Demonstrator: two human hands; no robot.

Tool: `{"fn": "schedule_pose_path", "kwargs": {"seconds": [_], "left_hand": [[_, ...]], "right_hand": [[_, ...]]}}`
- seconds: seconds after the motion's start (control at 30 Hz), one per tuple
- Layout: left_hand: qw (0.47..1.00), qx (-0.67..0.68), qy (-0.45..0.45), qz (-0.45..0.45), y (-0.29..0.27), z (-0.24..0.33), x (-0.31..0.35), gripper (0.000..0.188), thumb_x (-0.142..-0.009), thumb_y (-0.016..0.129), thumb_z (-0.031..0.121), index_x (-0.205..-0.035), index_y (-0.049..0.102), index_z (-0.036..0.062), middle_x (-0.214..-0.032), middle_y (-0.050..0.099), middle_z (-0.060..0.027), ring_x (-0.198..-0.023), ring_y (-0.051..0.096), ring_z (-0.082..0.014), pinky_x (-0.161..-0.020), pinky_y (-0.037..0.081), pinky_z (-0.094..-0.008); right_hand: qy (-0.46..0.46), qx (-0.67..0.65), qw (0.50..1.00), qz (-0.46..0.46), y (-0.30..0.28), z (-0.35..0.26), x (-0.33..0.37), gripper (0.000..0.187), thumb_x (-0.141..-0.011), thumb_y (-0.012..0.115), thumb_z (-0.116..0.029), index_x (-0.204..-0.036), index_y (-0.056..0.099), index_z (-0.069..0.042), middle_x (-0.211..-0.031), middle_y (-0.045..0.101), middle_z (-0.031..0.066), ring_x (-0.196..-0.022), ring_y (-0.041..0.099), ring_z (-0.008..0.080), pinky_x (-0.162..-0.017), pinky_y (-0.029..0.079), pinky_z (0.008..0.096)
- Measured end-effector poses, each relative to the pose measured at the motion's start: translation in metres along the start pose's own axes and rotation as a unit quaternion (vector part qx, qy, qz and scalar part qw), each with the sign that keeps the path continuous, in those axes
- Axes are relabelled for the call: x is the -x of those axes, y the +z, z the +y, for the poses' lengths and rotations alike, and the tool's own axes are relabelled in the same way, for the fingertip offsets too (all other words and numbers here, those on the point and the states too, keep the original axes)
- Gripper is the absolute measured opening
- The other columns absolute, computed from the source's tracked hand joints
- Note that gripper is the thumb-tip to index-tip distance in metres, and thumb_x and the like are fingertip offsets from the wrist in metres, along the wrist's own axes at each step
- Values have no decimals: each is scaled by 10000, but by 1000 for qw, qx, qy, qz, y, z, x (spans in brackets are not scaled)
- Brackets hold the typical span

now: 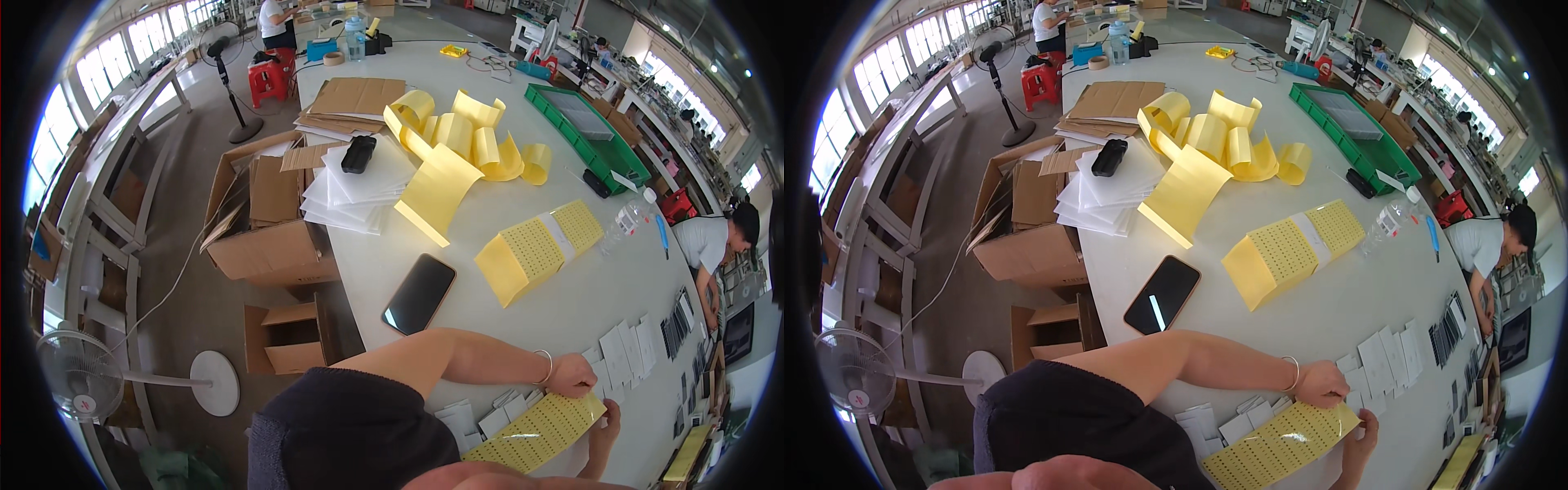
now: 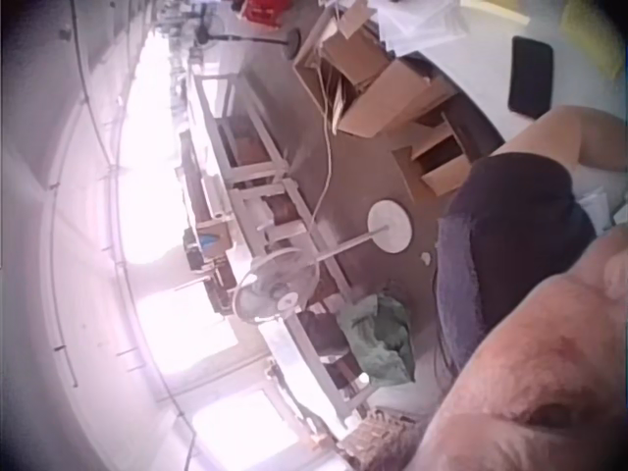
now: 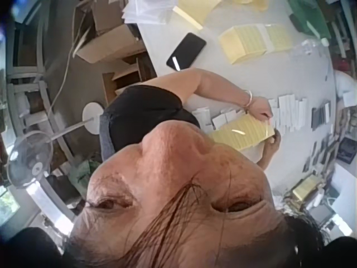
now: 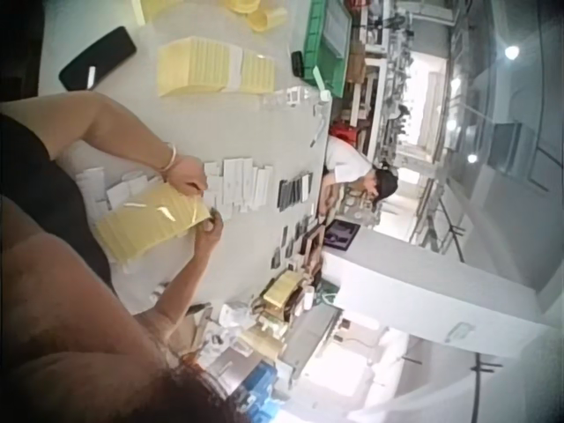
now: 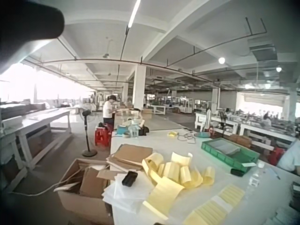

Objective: The person peels small stickers from a yellow sheet and applies them onto white cards by hand. The person then gathers the cards into a stack and inserts them into the slots of metal heatsinks.

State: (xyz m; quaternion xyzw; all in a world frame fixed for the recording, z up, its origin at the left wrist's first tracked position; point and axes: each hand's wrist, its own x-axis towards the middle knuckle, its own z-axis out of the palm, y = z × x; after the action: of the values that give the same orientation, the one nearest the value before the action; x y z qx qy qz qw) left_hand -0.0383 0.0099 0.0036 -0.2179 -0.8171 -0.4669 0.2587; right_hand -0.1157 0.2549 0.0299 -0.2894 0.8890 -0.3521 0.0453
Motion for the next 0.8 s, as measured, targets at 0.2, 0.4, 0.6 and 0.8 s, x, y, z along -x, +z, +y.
{"fn": "schedule_pose_path", "kwargs": {"seconds": [0.2,0.4,0.6,0.8], "left_hand": [[999,19,20,24,6,-5,0,143,-737,556,163,-667,576,39,-646,592,-131,-630,578,-345,-573,453,-437],[1000,-3,-15,-23,2,1,0,161,-732,553,177,-675,594,32,-660,602,-136,-642,584,-343,-586,460,-435],[997,-8,-43,-61,3,-5,-1,175,-730,559,193,-708,616,29,-671,607,-137,-645,591,-328,-590,464,-417],[966,183,-156,-90,-14,4,-6,197,-731,573,171,-779,638,-9,-681,623,-136,-619,600,-225,-586,472,-342]], "right_hand": [[-131,-74,986,-65,27,-71,39,399,-790,666,-40,-1172,564,7,-1094,619,126,-993,588,257,-887,443,348],[116,-282,952,-10,6,-51,18,315,-928,525,-110,-1204,535,42,-1042,621,103,-910,587,176,-837,449,285],[34,-211,977,-6,26,-62,13,237,-917,534,-76,-1121,571,37,-908,604,55,-810,540,101,-712,448,236],[81,-242,964,68,21,-48,8,162,-891,570,-54,-1010,603,52,-796,586,13,-731,515,64,-680,431,199]]}}
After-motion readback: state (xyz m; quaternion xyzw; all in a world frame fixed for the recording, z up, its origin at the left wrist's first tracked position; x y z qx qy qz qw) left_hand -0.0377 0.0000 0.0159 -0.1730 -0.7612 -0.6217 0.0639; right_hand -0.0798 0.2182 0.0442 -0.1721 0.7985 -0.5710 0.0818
